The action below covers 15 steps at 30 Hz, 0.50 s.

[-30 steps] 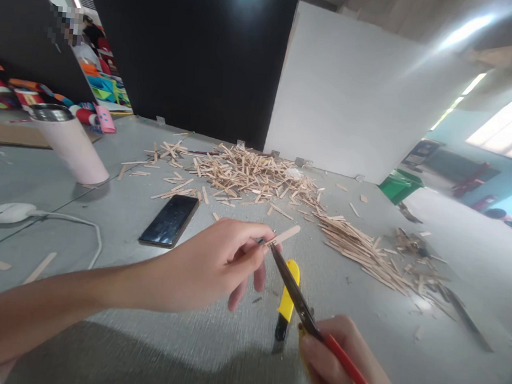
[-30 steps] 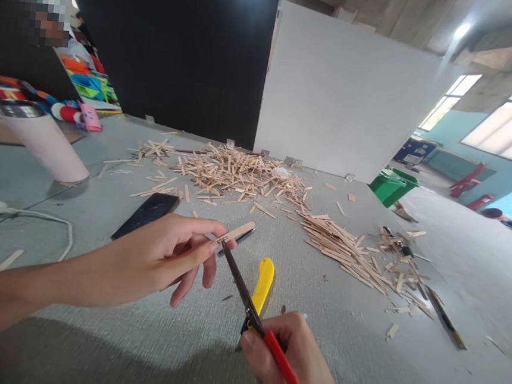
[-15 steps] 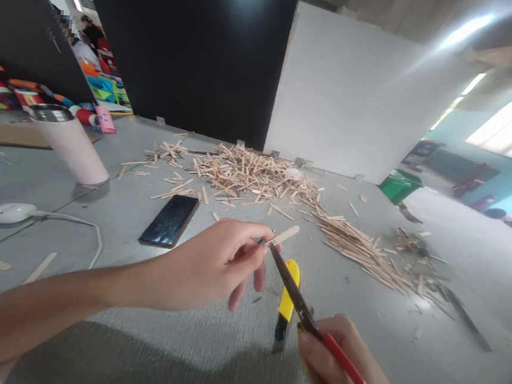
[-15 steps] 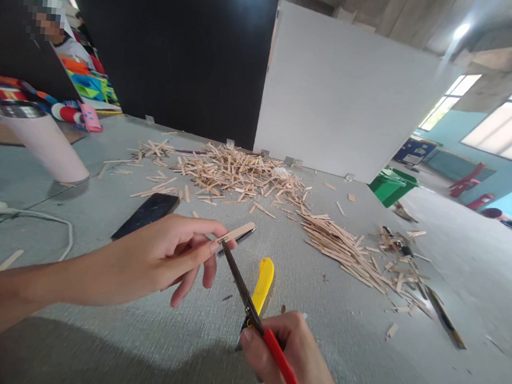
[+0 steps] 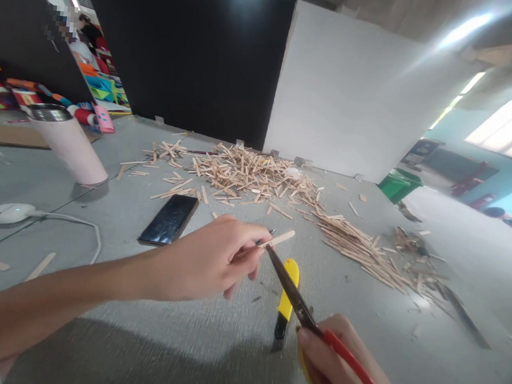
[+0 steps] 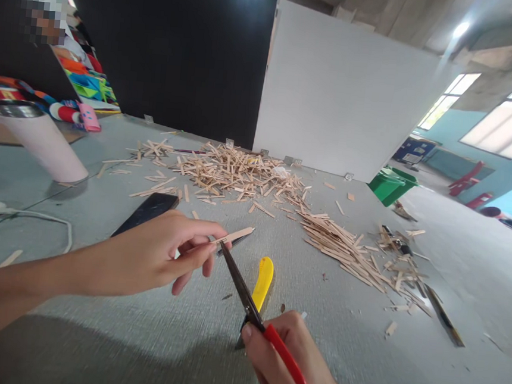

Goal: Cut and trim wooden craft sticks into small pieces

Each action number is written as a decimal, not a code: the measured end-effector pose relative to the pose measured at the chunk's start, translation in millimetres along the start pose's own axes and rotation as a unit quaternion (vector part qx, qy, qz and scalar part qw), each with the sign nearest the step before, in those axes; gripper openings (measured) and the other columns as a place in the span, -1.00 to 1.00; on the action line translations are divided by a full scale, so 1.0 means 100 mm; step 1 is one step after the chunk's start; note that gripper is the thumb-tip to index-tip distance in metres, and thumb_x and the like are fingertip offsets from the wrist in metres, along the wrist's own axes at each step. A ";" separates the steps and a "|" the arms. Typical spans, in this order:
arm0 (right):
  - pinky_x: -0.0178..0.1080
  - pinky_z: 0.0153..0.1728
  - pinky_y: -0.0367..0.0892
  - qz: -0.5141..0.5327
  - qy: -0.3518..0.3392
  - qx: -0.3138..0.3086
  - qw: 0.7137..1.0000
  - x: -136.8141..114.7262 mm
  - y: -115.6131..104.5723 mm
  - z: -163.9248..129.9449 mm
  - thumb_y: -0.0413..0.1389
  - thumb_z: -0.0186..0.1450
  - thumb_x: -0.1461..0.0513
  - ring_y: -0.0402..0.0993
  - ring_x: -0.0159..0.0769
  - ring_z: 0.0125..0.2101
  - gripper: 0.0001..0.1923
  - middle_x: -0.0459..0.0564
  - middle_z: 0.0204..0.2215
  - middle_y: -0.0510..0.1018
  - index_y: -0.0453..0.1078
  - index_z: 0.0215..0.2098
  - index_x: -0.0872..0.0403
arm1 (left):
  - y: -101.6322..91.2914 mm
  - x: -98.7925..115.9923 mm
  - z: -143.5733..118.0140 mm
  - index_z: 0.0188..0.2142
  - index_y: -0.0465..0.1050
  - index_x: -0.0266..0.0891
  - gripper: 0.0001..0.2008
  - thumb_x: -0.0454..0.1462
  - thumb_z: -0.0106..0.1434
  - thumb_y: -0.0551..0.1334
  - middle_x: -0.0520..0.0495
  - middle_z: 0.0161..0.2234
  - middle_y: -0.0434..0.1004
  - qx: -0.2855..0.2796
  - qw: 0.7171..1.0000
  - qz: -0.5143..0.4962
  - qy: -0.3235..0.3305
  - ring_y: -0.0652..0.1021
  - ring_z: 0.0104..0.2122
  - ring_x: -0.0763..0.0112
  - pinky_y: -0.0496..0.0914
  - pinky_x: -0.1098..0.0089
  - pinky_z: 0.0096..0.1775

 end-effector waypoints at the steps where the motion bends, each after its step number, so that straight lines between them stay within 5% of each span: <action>1: -0.26 -0.59 -0.02 0.004 0.004 0.001 1.000 0.02 -0.01 0.01 0.06 0.35 -0.41 0.04 -0.42 -0.62 -0.30 -0.22 -0.65 0.19 0.15 -0.51 -0.04 | -0.01 -0.01 0.00 -0.16 0.50 -0.21 -0.76 -0.19 0.55 0.10 0.02 -0.45 0.61 0.006 1.000 0.008 0.003 0.54 -0.61 0.48 0.28 0.45 -0.54; 10: -0.29 -0.71 -0.19 0.089 0.034 -0.108 0.990 0.11 0.17 0.11 0.02 0.44 -0.31 -0.05 -0.52 -0.79 -0.23 -0.26 -0.85 0.07 0.11 -0.71 -0.03 | -0.09 -0.02 -0.01 -0.10 0.54 -0.16 -0.77 -0.18 0.54 0.11 -0.04 -0.40 0.57 0.033 0.995 0.085 0.024 0.55 -0.50 0.37 0.32 0.38 -0.41; 15: -0.30 -0.69 -0.11 0.119 0.056 -0.058 0.990 0.25 0.09 0.09 0.08 0.34 -0.38 -0.01 -0.49 -0.75 -0.24 -0.24 -0.80 0.13 0.13 -0.67 -0.01 | -0.05 -0.08 0.02 -0.04 0.39 -0.13 -0.74 -0.10 0.63 0.00 -0.02 -0.24 0.64 0.024 0.999 0.046 -0.001 0.61 -0.47 0.43 0.35 0.39 -0.42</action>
Point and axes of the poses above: each hand's wrist, its own z-axis towards the middle knuckle, its own y-axis out of the palm, x = y × z, the point moved 10 cm from there along z, towards the middle knuckle
